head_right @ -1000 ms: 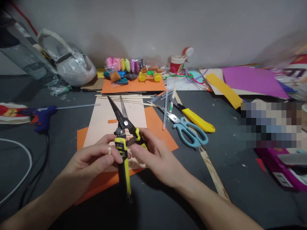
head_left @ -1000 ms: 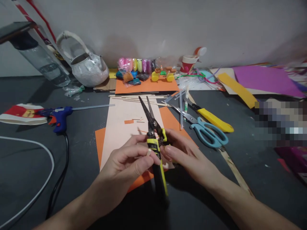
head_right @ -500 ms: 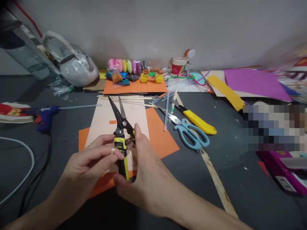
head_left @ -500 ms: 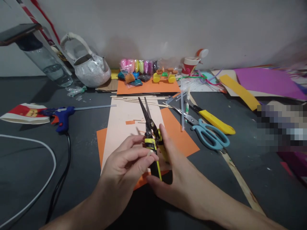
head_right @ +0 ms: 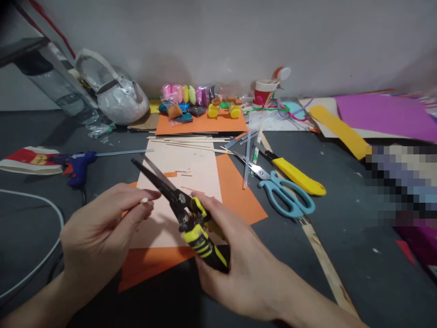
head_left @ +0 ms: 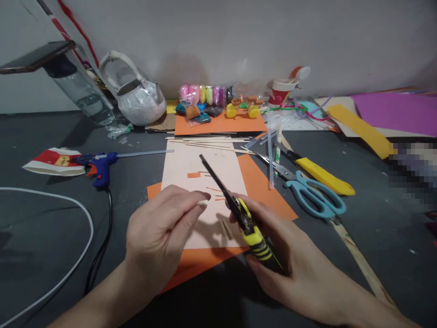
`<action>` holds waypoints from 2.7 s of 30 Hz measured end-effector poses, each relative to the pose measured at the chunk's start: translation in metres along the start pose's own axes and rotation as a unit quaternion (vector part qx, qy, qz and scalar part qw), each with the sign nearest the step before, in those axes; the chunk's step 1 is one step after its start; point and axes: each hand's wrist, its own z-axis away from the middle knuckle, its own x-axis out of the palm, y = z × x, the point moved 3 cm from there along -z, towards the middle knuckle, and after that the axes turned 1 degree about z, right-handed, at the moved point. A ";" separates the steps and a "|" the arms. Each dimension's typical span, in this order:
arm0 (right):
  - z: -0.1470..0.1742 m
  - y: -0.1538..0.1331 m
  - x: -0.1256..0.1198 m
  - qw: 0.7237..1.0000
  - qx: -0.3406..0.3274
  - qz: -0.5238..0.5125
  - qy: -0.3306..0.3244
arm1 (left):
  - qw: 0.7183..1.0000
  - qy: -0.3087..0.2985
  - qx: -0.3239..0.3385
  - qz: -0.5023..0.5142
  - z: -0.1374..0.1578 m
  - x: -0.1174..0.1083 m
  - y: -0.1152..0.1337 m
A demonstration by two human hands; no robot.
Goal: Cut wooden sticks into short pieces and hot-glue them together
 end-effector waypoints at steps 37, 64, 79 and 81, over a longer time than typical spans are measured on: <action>0.006 0.008 -0.008 0.982 -0.050 0.180 -0.028 | 0.988 -0.049 0.131 -0.066 0.000 0.004 -0.002; 0.004 0.012 -0.006 0.989 -0.002 0.142 -0.049 | 0.990 -0.097 0.099 0.009 0.002 0.010 -0.007; -0.003 0.007 -0.012 0.993 -0.001 0.106 -0.050 | 0.948 -0.162 -0.121 0.247 0.007 0.016 -0.017; -0.003 0.006 -0.011 0.993 -0.004 0.104 -0.056 | 0.921 -0.183 -0.152 0.308 0.009 0.017 -0.019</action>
